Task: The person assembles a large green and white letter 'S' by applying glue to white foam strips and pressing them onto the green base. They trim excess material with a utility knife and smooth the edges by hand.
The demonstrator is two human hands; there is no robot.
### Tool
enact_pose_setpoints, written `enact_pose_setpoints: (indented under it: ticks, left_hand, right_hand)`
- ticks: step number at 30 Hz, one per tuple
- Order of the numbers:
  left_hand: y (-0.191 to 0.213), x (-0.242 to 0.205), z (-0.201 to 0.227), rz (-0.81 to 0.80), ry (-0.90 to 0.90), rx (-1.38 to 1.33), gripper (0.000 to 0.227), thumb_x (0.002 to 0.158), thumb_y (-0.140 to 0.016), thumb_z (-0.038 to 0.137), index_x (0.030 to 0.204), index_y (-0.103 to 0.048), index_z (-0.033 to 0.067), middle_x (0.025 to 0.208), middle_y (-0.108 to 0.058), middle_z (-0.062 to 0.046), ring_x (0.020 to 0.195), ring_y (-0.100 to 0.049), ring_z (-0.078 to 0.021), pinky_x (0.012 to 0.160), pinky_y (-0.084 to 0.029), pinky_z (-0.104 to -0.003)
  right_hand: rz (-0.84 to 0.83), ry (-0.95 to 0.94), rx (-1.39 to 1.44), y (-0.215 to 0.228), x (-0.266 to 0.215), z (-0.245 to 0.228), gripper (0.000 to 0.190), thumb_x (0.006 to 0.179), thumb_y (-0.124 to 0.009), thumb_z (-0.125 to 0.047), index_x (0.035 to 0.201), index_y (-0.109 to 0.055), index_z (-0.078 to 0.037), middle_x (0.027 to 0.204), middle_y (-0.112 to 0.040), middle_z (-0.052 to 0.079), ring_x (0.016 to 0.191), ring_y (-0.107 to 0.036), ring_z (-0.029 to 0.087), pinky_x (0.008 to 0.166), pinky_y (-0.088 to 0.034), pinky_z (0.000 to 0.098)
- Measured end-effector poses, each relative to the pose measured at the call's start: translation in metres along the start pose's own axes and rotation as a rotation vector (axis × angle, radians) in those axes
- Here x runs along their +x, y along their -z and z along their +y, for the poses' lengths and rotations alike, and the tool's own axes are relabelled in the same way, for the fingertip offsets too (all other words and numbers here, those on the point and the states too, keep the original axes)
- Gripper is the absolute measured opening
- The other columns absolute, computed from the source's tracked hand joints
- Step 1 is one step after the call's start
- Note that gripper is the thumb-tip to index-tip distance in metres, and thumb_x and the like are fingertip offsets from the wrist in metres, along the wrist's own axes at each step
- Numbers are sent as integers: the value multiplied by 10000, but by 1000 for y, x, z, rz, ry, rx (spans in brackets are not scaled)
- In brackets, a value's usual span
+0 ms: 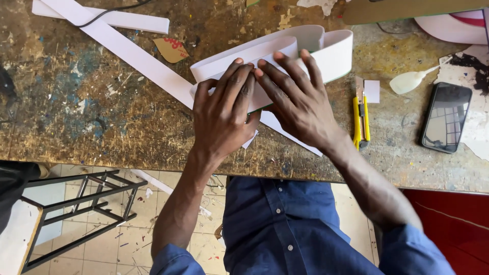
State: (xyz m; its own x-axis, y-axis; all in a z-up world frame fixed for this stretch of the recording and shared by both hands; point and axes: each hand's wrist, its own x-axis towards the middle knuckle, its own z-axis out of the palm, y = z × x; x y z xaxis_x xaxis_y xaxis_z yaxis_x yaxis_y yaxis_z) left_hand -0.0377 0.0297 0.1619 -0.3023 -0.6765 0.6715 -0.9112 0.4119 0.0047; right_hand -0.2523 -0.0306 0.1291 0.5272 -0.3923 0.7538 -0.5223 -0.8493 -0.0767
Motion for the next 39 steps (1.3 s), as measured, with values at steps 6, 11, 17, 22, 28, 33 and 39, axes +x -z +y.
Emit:
enact_pose_setpoints:
  ticks: [6,11,17,22,28,33,39]
  left_hand:
    - [-1,-11,-15,-36,-85,106,666,943,-1058,289,1471,-759,12,1527,-749,-124,1379,-775,-249,937,-588,-440]
    - [2,-15,-19,-47,-118,121,761,925,-1094,417,1475,-755,14,1497,-763,-132,1187,-836,-221,881,-627,-399]
    - [-5,-19,-17,20,-129,117,606,960,-1016,331,1418,-815,-12,1493,-768,-146,1116,-873,-201,817,-620,-373]
    - [-4,-21,-16,21,-146,126,591,996,-985,351,1431,-799,-5,1476,-777,-147,1094,-870,-192,811,-619,-359]
    - [-9,-22,-14,37,-156,125,527,972,-929,260,1415,-819,-3,1477,-777,-141,1048,-867,-175,793,-608,-350]
    - [-13,-22,-13,43,-165,138,532,949,-924,241,1418,-824,9,1475,-780,-128,1024,-865,-164,790,-613,-336]
    - [-10,-17,-13,63,-193,119,497,977,-870,185,1435,-816,0,1477,-773,-134,980,-845,-181,786,-618,-348]
  right_hand:
    - [-301,116,-102,13,21,12,896,1038,-963,-408,1691,-531,26,1611,-661,222,1523,-564,402,1319,-433,576]
    - [-178,246,-166,19,35,14,610,1210,-743,-555,1530,-734,-35,1448,-758,121,1351,-713,309,1172,-545,486]
    - [-170,244,-137,17,31,15,482,1185,-839,-411,1488,-753,-47,1416,-771,114,1342,-721,308,1179,-541,504]
    - [-151,256,-125,22,34,10,383,1196,-809,-315,1445,-767,-27,1377,-781,121,1305,-738,313,1158,-543,509]
    - [-141,254,-92,23,31,10,395,1235,-727,-323,1445,-757,11,1375,-784,153,1311,-742,346,1163,-545,546]
    - [-147,243,-58,24,27,10,420,1250,-680,-324,1464,-734,33,1386,-773,180,1336,-738,371,1171,-537,574]
    - [-144,224,-48,24,26,10,454,1254,-653,-347,1472,-731,43,1406,-778,189,1353,-738,385,1169,-535,581]
